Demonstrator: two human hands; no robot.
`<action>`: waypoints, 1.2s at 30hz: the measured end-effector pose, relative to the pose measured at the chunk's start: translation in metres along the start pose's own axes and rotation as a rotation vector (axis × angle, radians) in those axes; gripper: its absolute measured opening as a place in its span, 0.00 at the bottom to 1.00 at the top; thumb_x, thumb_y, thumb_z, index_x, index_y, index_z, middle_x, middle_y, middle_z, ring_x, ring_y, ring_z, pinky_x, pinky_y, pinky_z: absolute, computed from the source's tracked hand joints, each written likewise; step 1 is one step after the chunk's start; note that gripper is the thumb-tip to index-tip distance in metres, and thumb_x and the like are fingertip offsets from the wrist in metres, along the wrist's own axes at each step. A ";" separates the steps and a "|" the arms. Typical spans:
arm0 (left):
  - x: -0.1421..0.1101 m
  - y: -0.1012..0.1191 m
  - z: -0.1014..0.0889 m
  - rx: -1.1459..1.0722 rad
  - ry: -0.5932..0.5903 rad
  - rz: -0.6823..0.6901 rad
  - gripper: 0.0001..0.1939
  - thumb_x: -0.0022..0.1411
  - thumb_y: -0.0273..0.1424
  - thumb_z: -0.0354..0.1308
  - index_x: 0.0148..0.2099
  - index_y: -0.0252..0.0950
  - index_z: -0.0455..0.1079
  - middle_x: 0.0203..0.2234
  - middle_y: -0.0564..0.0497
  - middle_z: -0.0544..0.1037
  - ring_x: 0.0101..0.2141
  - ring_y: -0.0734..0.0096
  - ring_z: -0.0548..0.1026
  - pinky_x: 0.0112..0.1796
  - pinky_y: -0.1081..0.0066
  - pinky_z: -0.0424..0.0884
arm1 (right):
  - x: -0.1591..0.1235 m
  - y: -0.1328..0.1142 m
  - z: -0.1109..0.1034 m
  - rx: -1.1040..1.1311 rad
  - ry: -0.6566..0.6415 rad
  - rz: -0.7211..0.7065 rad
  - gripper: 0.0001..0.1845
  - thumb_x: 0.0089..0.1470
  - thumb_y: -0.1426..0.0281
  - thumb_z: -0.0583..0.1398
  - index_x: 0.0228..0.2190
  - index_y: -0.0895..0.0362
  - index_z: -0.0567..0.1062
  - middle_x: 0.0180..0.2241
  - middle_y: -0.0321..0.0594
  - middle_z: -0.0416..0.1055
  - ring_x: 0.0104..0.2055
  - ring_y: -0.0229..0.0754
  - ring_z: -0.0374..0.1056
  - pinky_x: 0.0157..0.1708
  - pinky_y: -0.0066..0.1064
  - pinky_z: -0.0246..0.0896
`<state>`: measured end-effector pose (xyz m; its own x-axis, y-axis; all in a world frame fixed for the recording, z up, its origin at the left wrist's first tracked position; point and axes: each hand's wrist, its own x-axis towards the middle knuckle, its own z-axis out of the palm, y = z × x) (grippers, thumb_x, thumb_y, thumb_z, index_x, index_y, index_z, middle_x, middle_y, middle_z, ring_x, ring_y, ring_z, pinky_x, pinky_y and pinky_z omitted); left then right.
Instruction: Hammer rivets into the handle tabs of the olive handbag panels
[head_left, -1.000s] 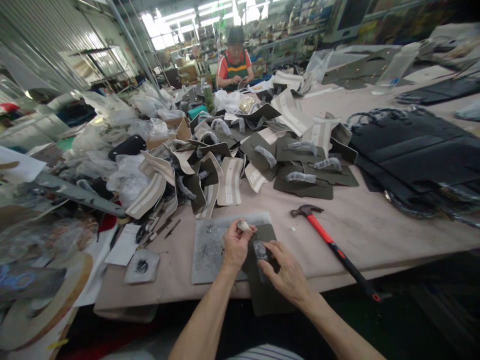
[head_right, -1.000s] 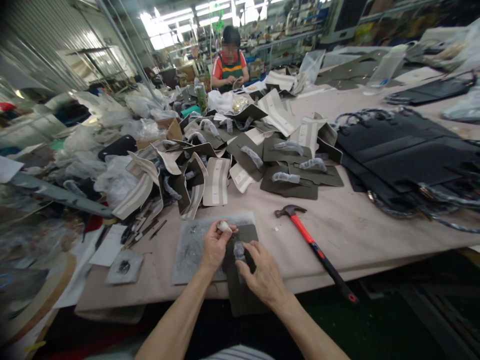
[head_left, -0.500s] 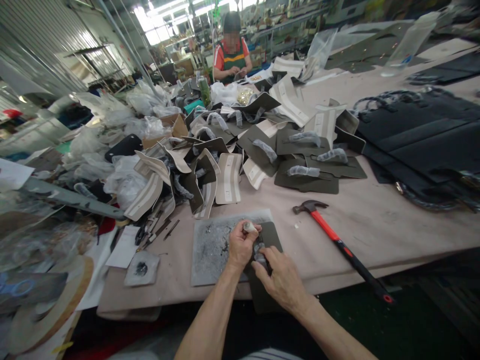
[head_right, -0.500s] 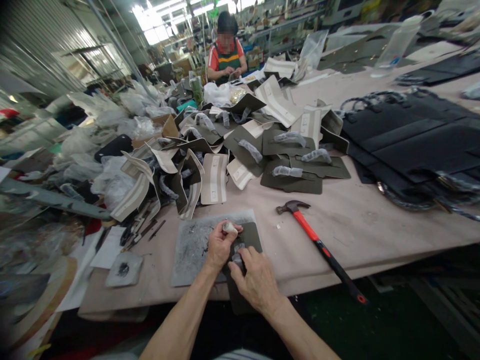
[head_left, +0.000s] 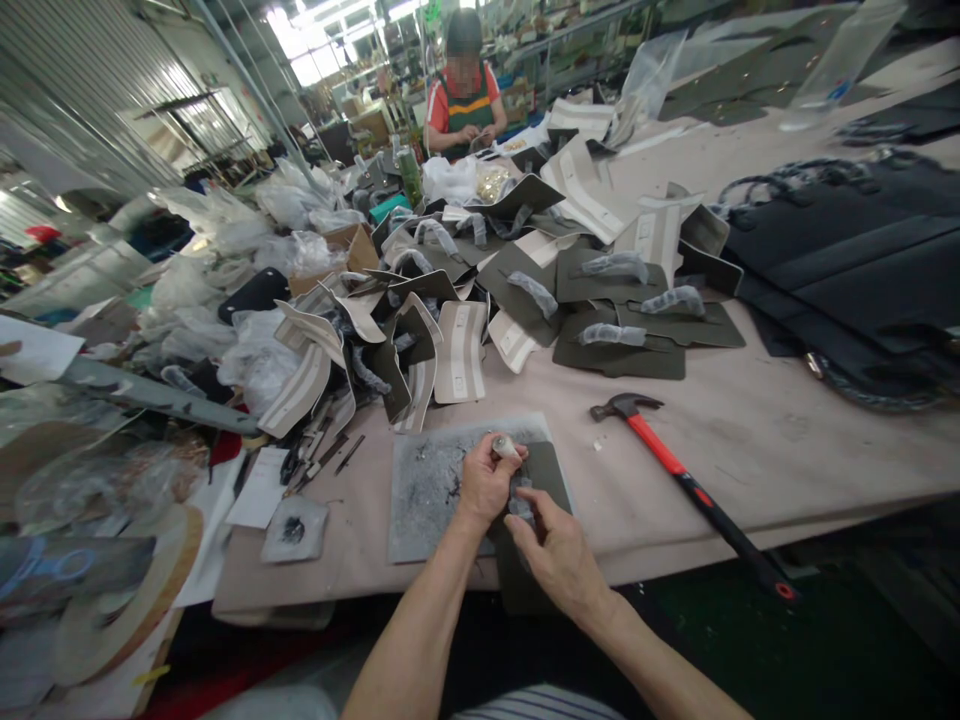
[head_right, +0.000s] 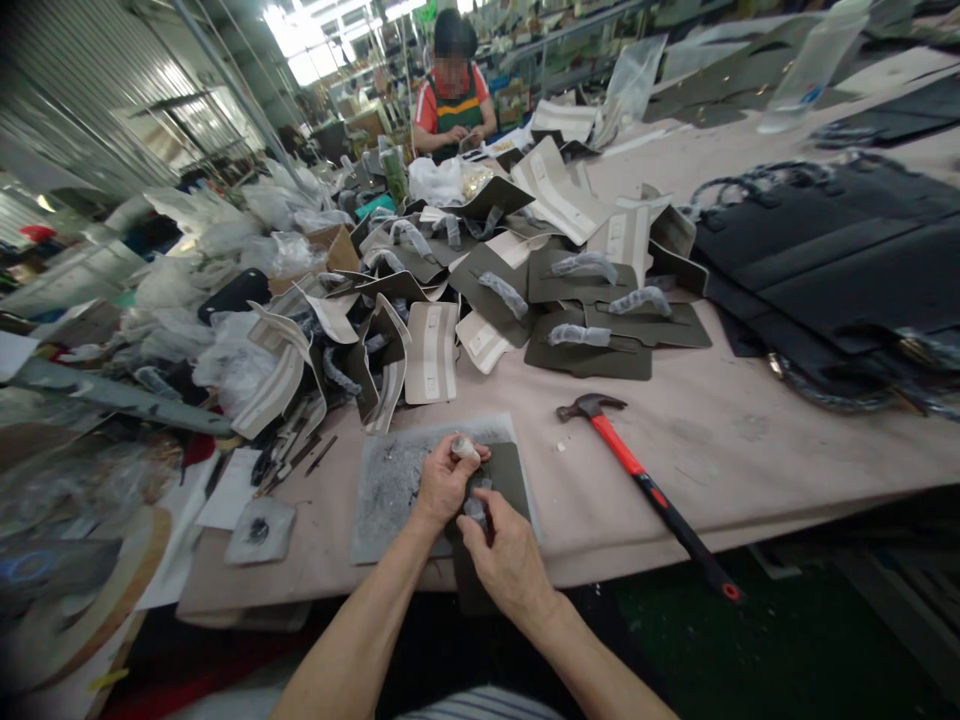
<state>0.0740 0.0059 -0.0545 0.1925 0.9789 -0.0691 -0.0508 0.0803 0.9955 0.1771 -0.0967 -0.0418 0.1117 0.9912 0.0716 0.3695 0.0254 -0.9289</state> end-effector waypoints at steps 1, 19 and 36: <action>0.000 0.000 0.000 0.014 0.002 0.007 0.10 0.57 0.31 0.64 0.42 0.35 0.70 0.35 0.46 0.82 0.38 0.64 0.81 0.44 0.65 0.75 | -0.003 0.000 -0.004 0.015 -0.014 -0.015 0.20 0.60 0.63 0.57 0.51 0.58 0.72 0.36 0.43 0.76 0.31 0.43 0.71 0.31 0.32 0.68; 0.003 0.004 -0.004 0.259 -0.131 0.136 0.07 0.56 0.24 0.58 0.38 0.36 0.74 0.32 0.49 0.81 0.35 0.65 0.79 0.39 0.70 0.72 | 0.033 0.090 -0.172 -0.279 -0.017 0.549 0.08 0.45 0.65 0.61 0.27 0.54 0.67 0.24 0.39 0.65 0.26 0.43 0.61 0.24 0.33 0.56; -0.003 0.002 -0.003 0.375 -0.128 0.245 0.05 0.58 0.25 0.58 0.36 0.38 0.75 0.29 0.52 0.80 0.32 0.67 0.76 0.37 0.70 0.70 | 0.023 -0.045 -0.141 -0.720 -0.100 -0.218 0.21 0.65 0.52 0.48 0.27 0.53 0.64 0.16 0.34 0.61 0.15 0.37 0.50 0.21 0.34 0.34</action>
<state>0.0699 0.0034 -0.0528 0.3394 0.9276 0.1564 0.2430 -0.2471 0.9380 0.2935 -0.0930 0.0532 -0.1047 0.9813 0.1615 0.8883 0.1653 -0.4284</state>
